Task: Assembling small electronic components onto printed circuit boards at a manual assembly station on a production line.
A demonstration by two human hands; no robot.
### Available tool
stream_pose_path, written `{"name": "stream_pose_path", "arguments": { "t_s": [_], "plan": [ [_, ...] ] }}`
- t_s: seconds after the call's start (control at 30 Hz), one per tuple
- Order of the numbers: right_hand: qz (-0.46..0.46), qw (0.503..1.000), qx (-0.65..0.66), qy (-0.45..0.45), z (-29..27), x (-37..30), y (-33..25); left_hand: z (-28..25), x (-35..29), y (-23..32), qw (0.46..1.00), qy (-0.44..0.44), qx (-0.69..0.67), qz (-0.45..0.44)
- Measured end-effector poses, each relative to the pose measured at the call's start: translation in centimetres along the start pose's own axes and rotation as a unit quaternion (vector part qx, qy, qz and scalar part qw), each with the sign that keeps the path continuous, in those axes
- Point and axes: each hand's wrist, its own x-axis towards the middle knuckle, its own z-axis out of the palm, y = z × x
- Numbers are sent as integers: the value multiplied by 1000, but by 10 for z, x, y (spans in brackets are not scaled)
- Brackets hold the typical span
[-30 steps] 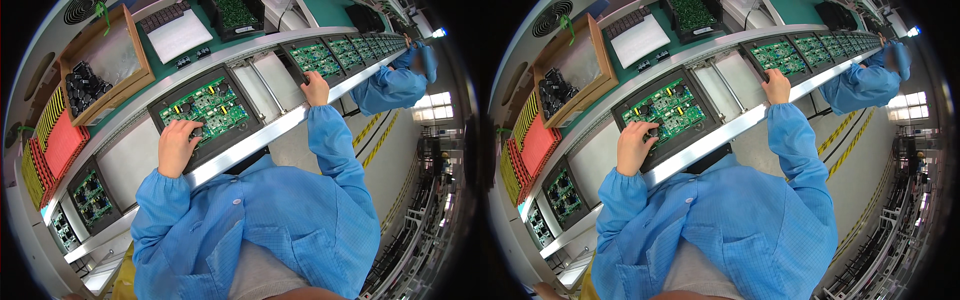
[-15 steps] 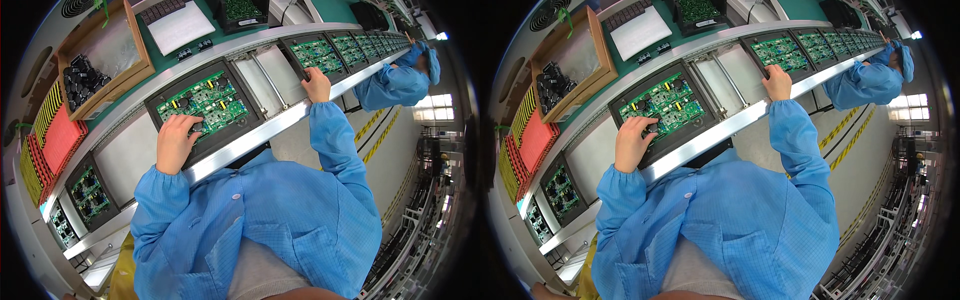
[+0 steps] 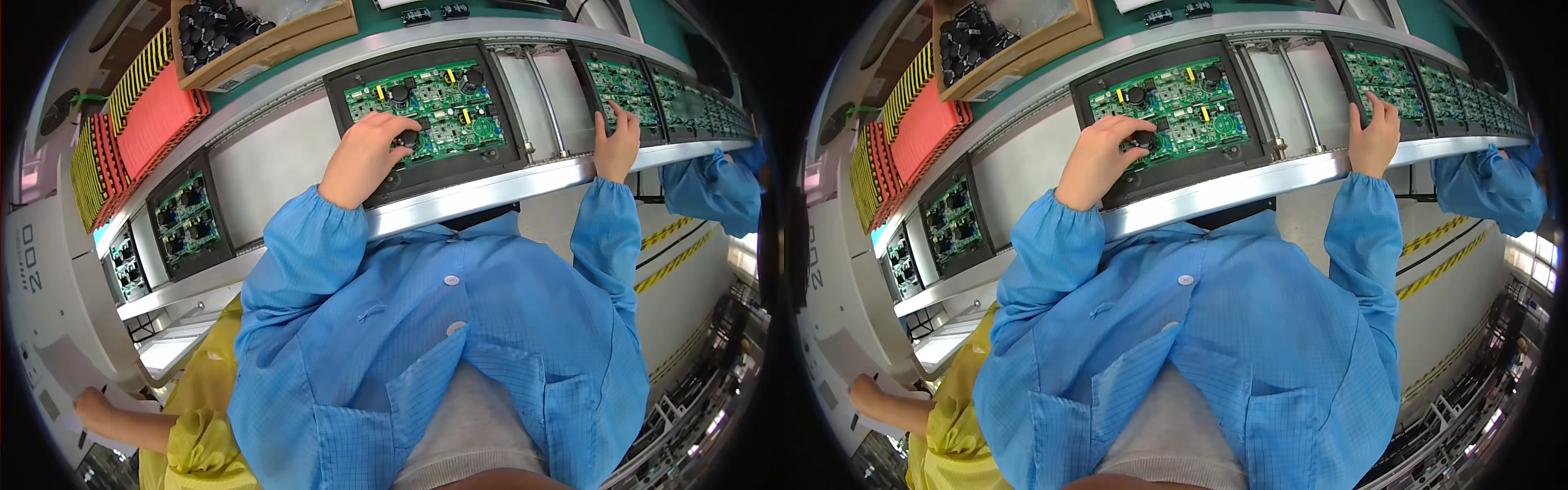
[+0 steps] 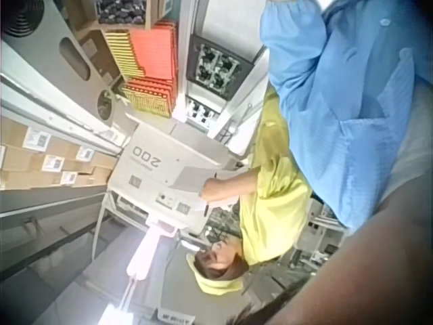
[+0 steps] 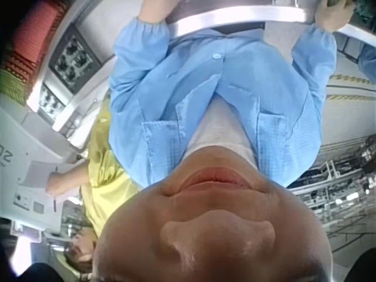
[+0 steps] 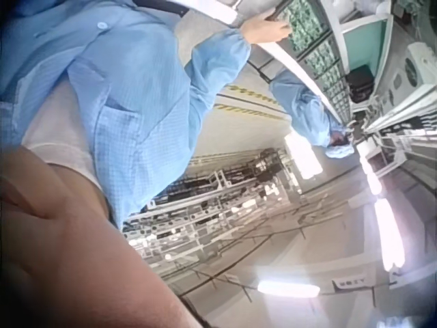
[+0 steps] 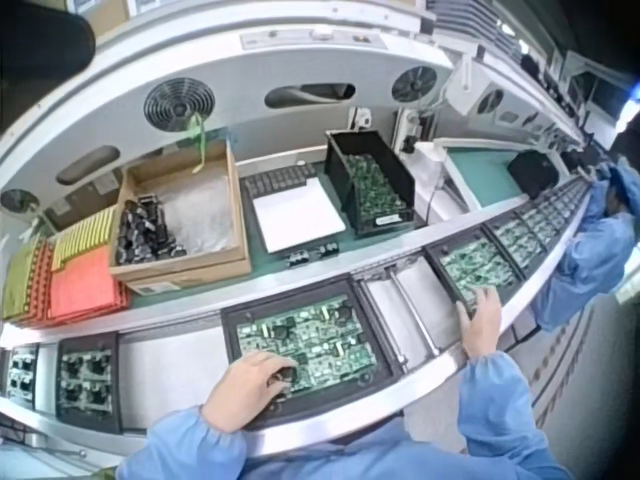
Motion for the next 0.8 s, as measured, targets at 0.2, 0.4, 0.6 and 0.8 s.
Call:
{"name": "stream_pose_path", "arguments": {
  "t_s": [0.2, 0.4, 0.6, 0.8],
  "plan": [
    [-24, 982, 183, 32, -37, 66, -34, -3, 5, 3, 999, -16, -8, 29],
    [-123, 955, 269, -20, -21, 156, -70, -10, 7, 2, 990, -71, 60, 104],
    [-185, 944, 249, -113, 82, 228, -93, -11, 1, 12, 974, -68, 190, 103],
    [-176, 955, 88, -221, 151, 263, -86, -72, 25, 7, 977, 35, 156, 144]
  ]
}}
